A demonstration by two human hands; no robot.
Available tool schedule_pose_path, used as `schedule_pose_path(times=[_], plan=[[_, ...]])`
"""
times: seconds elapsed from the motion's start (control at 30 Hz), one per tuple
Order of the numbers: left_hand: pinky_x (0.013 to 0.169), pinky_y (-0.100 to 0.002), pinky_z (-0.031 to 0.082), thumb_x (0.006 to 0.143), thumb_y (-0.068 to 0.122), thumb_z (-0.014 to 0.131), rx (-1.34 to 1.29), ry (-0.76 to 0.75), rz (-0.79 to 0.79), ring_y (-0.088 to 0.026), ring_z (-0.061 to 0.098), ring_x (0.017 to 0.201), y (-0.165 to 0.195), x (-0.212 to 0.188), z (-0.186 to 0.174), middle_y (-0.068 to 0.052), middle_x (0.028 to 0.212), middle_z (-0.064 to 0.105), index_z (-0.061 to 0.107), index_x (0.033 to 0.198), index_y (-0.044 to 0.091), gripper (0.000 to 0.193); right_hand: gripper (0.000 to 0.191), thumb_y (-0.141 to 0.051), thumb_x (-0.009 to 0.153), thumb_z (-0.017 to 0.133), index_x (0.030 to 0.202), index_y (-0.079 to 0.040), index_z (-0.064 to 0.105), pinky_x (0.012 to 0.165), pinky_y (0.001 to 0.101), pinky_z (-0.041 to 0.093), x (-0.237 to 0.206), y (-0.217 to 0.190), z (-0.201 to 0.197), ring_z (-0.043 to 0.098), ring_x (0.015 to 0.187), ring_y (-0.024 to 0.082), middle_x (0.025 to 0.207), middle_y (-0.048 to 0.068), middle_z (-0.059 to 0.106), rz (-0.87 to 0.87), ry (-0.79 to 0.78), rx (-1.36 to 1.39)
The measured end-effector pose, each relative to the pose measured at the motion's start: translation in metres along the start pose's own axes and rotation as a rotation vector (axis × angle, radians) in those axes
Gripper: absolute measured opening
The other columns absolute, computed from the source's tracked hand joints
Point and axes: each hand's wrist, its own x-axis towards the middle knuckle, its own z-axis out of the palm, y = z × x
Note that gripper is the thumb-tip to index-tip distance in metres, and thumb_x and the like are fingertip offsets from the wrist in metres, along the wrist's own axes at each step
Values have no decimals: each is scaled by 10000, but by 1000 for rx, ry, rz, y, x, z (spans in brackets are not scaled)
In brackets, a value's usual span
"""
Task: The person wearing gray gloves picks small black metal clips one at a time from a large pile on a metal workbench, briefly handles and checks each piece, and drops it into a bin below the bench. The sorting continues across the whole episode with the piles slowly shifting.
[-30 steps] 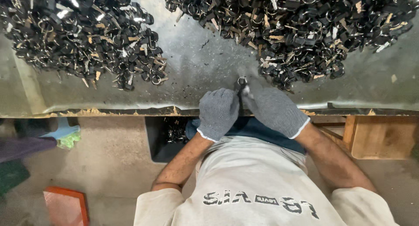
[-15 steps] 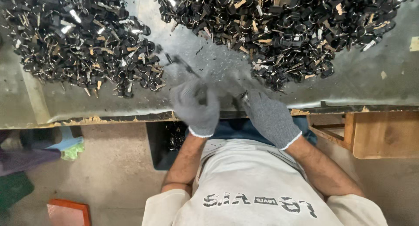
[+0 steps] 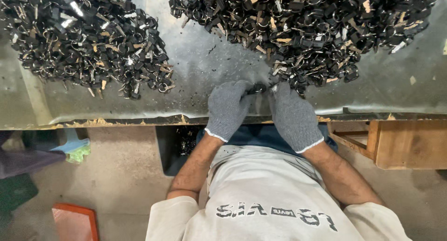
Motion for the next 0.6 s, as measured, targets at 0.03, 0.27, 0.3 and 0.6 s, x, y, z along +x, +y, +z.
schedule_pose_path(times=[0.03,0.27,0.3,0.6], plan=[[778,-459,516,794,232,803,6,6,-35,-335,692,879,-2,-2,-1,-97,937,714,696,1107,106,354,357,-258,1034,628,1223,38,563,570,463,578,1,-2,-1,712,689,375,820,229,694,-66,50,5],[779,-474,480,815,169,757,41,43,56,-331,668,880,-7,-9,1,-98,928,703,684,1018,125,221,401,-232,930,679,1190,51,566,563,464,567,7,-7,-2,711,686,377,904,251,680,-235,34,96],[790,-481,471,823,148,741,76,38,98,-334,660,887,-8,-10,2,-102,934,700,684,1011,126,198,368,-241,938,682,1155,34,569,589,481,562,10,-8,0,705,677,378,755,196,685,-218,2,125],[865,-475,480,850,96,679,36,80,174,-332,642,940,-14,-16,5,-124,978,665,651,1066,69,219,351,-179,956,632,1217,49,577,530,434,542,19,-8,1,699,662,334,872,194,684,-300,112,158]])
